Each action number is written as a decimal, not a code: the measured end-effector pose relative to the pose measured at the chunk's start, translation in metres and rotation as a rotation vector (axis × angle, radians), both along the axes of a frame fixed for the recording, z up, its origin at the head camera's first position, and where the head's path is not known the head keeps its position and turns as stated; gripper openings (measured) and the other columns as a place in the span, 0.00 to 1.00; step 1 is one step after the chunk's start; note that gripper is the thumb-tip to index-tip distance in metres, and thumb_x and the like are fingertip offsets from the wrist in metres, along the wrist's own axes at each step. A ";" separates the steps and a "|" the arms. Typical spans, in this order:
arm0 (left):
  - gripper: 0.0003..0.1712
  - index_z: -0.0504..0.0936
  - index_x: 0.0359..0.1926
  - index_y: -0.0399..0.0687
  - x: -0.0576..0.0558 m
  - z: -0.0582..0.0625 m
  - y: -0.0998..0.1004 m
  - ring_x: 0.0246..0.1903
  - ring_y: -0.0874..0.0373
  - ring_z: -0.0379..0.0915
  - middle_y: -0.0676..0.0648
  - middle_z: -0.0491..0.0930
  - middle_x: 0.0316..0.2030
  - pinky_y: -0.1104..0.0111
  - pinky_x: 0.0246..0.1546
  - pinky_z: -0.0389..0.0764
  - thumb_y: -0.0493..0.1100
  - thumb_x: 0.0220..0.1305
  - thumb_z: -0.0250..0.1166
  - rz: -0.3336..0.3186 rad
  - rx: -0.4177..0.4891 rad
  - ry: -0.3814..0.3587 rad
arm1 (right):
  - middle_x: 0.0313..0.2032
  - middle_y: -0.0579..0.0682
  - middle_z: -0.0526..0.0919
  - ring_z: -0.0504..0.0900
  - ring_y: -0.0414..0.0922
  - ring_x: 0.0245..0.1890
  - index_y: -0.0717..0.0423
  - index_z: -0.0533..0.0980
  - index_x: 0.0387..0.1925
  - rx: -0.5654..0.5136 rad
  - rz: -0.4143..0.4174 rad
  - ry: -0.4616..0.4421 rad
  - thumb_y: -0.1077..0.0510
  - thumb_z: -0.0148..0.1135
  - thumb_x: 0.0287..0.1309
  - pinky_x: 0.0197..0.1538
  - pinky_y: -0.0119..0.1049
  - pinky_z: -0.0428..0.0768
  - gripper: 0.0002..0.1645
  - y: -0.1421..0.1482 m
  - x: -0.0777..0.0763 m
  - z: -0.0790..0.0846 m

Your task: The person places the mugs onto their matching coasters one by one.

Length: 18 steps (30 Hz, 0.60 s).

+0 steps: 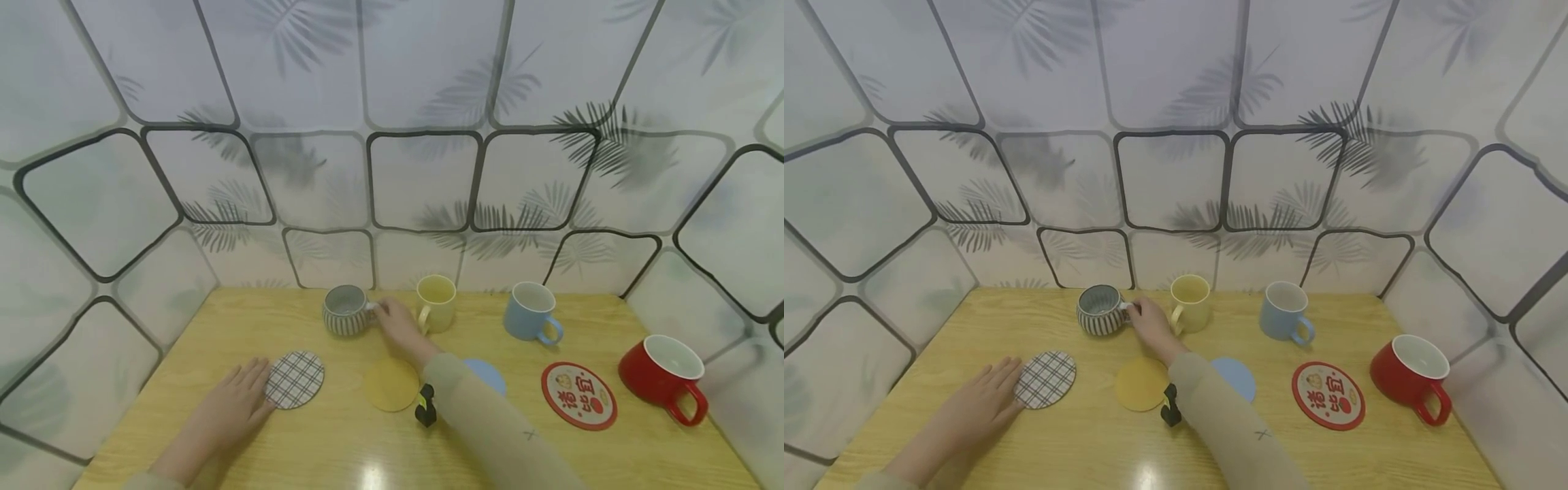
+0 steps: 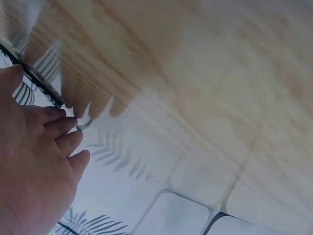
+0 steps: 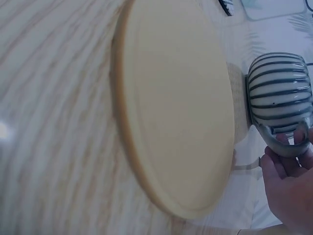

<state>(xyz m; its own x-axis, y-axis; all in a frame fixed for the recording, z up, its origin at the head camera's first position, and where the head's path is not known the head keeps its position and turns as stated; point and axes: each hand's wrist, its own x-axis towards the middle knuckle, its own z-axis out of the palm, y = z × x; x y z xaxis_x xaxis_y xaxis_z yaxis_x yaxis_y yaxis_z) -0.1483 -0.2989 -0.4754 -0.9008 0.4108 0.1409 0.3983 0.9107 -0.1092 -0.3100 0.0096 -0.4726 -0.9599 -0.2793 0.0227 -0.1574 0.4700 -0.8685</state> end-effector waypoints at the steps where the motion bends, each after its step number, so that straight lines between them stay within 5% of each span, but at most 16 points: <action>1: 0.37 0.68 0.62 0.31 0.000 0.001 0.000 0.65 0.40 0.59 0.34 0.64 0.64 0.47 0.66 0.60 0.58 0.65 0.55 0.002 -0.003 -0.002 | 0.40 0.51 0.78 0.74 0.43 0.36 0.55 0.73 0.47 -0.002 0.004 -0.004 0.46 0.42 0.71 0.40 0.34 0.76 0.19 0.000 0.000 0.001; 11: 0.37 0.66 0.63 0.32 0.002 0.003 0.001 0.66 0.40 0.58 0.35 0.63 0.66 0.48 0.67 0.59 0.58 0.66 0.54 0.012 -0.021 -0.022 | 0.40 0.56 0.79 0.72 0.44 0.33 0.57 0.75 0.43 -0.033 0.080 -0.062 0.47 0.41 0.71 0.37 0.35 0.75 0.21 0.003 0.003 0.006; 18: 0.37 0.66 0.63 0.32 0.001 0.002 0.001 0.66 0.40 0.58 0.34 0.63 0.66 0.47 0.67 0.59 0.58 0.66 0.54 0.015 -0.008 -0.033 | 0.42 0.53 0.81 0.77 0.48 0.47 0.60 0.78 0.41 -0.153 0.091 -0.107 0.53 0.47 0.69 0.54 0.42 0.75 0.18 0.003 0.003 0.004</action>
